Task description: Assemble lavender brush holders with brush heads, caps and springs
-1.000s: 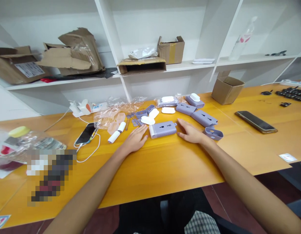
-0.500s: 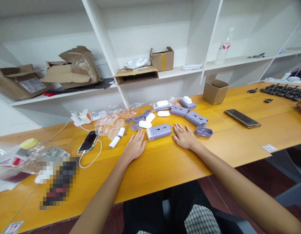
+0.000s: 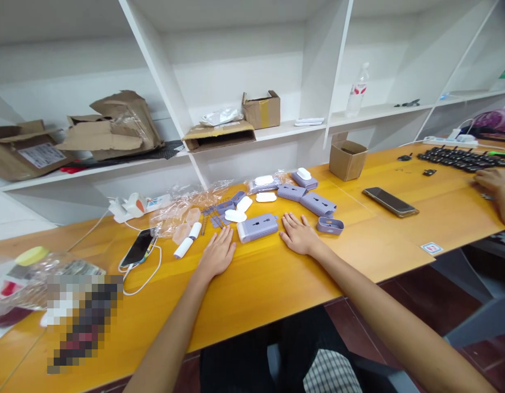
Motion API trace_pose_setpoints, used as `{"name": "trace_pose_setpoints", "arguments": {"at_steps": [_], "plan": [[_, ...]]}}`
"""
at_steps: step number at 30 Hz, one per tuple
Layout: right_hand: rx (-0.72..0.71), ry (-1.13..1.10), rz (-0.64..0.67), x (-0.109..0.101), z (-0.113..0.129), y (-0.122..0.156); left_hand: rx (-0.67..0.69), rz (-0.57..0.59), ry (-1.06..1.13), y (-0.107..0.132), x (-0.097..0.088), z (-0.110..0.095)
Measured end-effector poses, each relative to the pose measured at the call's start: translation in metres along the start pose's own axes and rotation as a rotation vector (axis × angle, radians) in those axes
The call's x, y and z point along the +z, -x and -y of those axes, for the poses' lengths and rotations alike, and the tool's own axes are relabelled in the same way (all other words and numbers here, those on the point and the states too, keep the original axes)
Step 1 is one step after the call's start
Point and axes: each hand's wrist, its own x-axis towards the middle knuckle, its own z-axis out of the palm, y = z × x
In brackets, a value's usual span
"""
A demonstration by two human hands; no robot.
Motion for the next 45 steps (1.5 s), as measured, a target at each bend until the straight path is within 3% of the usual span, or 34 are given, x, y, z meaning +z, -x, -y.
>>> {"name": "trace_pose_setpoints", "arguments": {"at_steps": [20, 29, 34, 39, 42, 45], "plan": [[-0.017, 0.004, -0.009, 0.004, -0.005, -0.001, -0.004, -0.007, 0.035, 0.001, -0.003, -0.002], [0.001, -0.06, -0.056, 0.002, -0.007, -0.016, 0.007, -0.092, 0.14, 0.001, -0.002, 0.001], [-0.088, -0.058, -0.072, -0.001, -0.004, -0.017, 0.036, -0.252, 0.26, 0.005, -0.007, 0.001], [-0.295, -0.05, -0.107, -0.005, -0.004, -0.02, 0.136, -0.17, 0.253, 0.007, -0.014, -0.008], [-0.47, -0.096, -0.141, -0.005, -0.005, -0.028, 0.197, -0.181, 0.25, 0.003, -0.019, -0.013], [-0.472, -0.184, -0.217, -0.004, -0.005, -0.043, 0.228, -0.218, 0.244, -0.002, -0.022, -0.014]]}}
